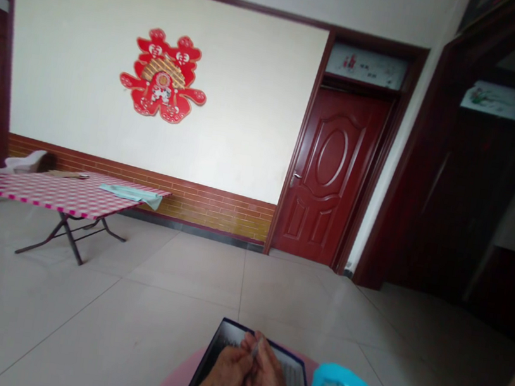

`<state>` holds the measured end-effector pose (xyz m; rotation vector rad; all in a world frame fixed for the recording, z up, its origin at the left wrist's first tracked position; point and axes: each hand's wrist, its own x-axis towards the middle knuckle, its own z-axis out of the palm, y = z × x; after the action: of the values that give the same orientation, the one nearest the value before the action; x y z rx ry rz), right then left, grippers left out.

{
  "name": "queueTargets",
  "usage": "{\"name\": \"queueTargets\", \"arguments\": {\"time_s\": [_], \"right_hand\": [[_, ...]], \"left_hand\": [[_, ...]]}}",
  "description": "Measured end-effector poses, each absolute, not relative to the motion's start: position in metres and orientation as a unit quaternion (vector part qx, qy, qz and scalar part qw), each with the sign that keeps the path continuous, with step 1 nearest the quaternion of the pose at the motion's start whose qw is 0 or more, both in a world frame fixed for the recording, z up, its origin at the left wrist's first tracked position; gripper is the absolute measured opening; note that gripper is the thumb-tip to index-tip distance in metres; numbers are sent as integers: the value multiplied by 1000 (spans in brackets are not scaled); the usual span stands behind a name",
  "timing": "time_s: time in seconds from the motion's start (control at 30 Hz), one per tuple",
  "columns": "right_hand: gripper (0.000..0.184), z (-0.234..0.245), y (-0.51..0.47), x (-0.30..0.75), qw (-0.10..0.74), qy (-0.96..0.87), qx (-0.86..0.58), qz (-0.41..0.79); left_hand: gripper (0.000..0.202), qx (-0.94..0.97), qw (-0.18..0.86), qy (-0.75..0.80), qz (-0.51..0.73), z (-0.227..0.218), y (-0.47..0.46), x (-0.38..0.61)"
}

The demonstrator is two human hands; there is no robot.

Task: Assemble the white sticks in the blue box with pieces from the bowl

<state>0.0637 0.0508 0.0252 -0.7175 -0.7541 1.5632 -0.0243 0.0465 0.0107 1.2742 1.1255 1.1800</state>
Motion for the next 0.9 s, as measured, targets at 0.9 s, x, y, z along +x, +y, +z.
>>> {"name": "queueTargets", "arguments": {"time_s": [0.9], "right_hand": [[47, 15, 54, 60, 599, -293, -315, 675]], "left_hand": [[37, 642, 261, 590, 414, 12, 43, -25]]}}
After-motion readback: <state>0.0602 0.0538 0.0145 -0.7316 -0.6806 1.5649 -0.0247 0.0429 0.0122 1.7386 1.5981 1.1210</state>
